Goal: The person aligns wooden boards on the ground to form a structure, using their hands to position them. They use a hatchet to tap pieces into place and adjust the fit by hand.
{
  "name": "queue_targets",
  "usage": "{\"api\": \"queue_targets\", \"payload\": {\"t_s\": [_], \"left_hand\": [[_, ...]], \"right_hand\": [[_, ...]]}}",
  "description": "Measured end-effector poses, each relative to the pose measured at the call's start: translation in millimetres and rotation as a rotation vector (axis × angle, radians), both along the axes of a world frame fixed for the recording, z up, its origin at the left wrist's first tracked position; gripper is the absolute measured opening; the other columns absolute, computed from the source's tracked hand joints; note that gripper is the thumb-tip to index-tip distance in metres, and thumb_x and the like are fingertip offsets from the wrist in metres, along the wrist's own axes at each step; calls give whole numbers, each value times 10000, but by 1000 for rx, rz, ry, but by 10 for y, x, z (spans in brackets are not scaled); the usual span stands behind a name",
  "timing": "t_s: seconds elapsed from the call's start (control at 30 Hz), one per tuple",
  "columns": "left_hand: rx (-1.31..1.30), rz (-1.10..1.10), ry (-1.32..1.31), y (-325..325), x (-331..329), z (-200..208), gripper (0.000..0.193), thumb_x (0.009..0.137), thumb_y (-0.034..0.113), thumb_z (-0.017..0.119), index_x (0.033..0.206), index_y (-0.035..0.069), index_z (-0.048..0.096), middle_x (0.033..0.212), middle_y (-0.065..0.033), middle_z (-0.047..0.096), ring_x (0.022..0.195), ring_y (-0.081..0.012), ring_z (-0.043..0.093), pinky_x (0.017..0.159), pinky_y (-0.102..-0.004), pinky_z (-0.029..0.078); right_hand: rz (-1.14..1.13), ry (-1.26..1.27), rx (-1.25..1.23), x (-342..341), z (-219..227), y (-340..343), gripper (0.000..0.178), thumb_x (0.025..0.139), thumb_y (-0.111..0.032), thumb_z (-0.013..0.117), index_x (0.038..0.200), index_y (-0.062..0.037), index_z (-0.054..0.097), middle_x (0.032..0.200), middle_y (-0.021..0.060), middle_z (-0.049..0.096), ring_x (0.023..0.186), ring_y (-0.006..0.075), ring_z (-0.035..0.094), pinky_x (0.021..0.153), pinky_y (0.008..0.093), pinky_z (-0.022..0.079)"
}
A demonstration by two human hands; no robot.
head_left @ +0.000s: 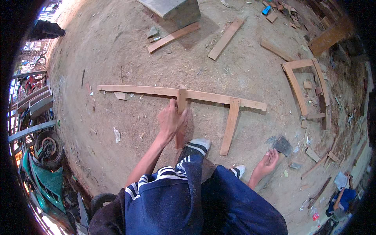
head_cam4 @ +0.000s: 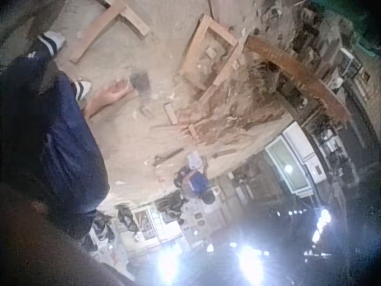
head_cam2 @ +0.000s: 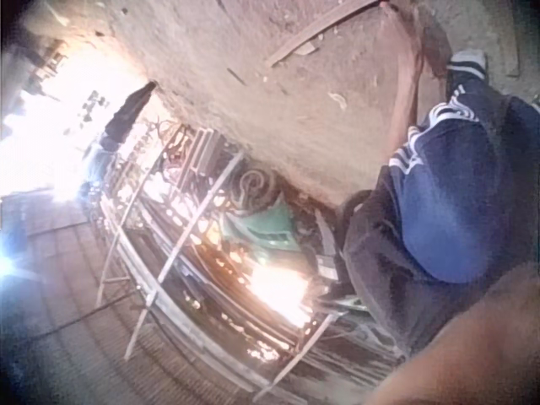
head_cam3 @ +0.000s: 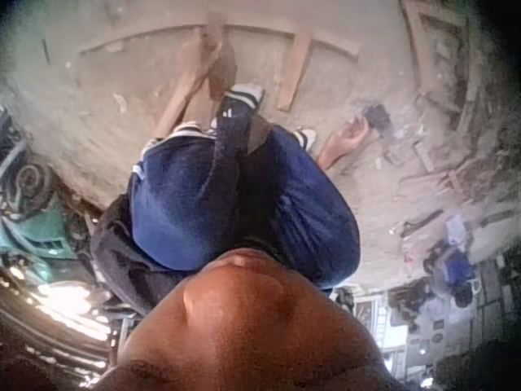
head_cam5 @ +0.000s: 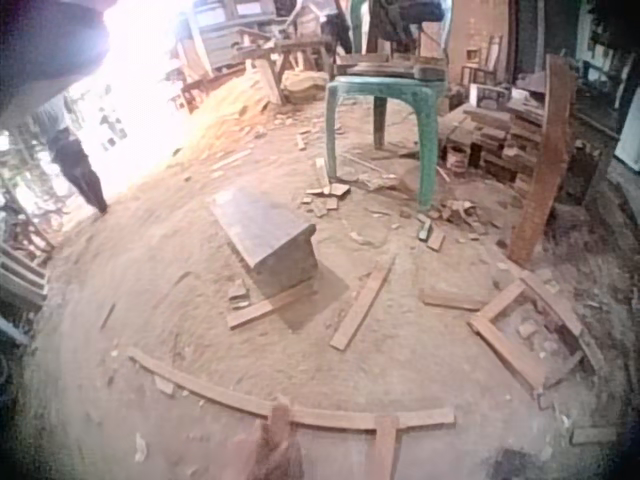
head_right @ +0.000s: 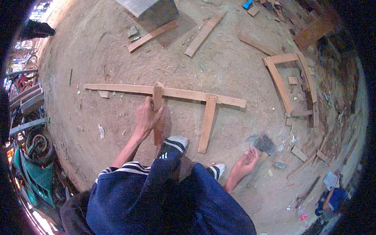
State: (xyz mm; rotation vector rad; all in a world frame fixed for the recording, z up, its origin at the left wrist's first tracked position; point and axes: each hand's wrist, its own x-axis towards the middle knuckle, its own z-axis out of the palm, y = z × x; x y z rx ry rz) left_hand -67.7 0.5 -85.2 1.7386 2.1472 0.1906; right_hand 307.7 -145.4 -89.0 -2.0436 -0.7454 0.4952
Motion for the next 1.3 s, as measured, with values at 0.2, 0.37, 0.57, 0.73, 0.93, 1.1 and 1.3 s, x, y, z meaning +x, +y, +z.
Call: {"api": "queue_targets", "payload": {"t_s": [0.2,0.37,0.57,0.73,0.93,1.1,1.3], "left_hand": [[63,-128,-16,-8,29,108,513,785,478,869,968,73,612,715,-134,661,620,-333,677,553,-448,527],[143,-264,-146,-201,235,53,470,801,414,858,1010,70,615,828,-124,644,754,-299,666,634,-426,545],[211,-4,-233,-151,337,-120,622,828,281,832,1300,23,520,1130,-205,611,1025,-367,644,778,-461,561],[107,8,-177,-110,232,-50,656,836,289,824,1342,15,508,1117,-190,641,968,-374,677,787,-478,574],[127,-24,-98,-114,70,-124,586,859,296,826,1304,22,561,1108,-160,663,860,-316,704,719,-439,581],[164,-52,-91,-78,-7,-160,531,862,330,830,1256,50,610,1079,-144,679,743,-276,711,642,-399,585],[106,-43,-123,-39,33,-61,476,874,350,806,1193,47,624,1031,-166,687,886,-352,718,717,-471,585]], "right_hand": [[50,-29,-32,-34,-20,37,328,1025,-78,580,1334,31,560,1239,174,651,1162,267,624,1009,392,478],[29,-22,-81,-135,93,72,325,1025,-84,579,1328,33,564,1233,173,654,1152,267,629,1004,389,479],[37,-34,-68,-86,14,30,324,1026,-86,579,1330,26,565,1232,176,658,1152,272,636,1001,391,483],[29,-38,-72,-60,-4,3,325,1022,-79,581,1329,26,565,1228,183,666,1154,278,641,993,394,490],[45,-29,-112,-98,-14,9,329,1016,-76,587,1329,23,569,1220,179,665,1138,278,646,969,388,505],[36,-36,-102,-63,-27,7,314,1011,-69,591,1310,25,585,1219,164,665,1123,268,650,946,381,518],[47,-40,-105,-51,-60,-5,316,1010,-68,593,1311,27,585,1222,168,663,1134,268,645,956,386,513]]}}
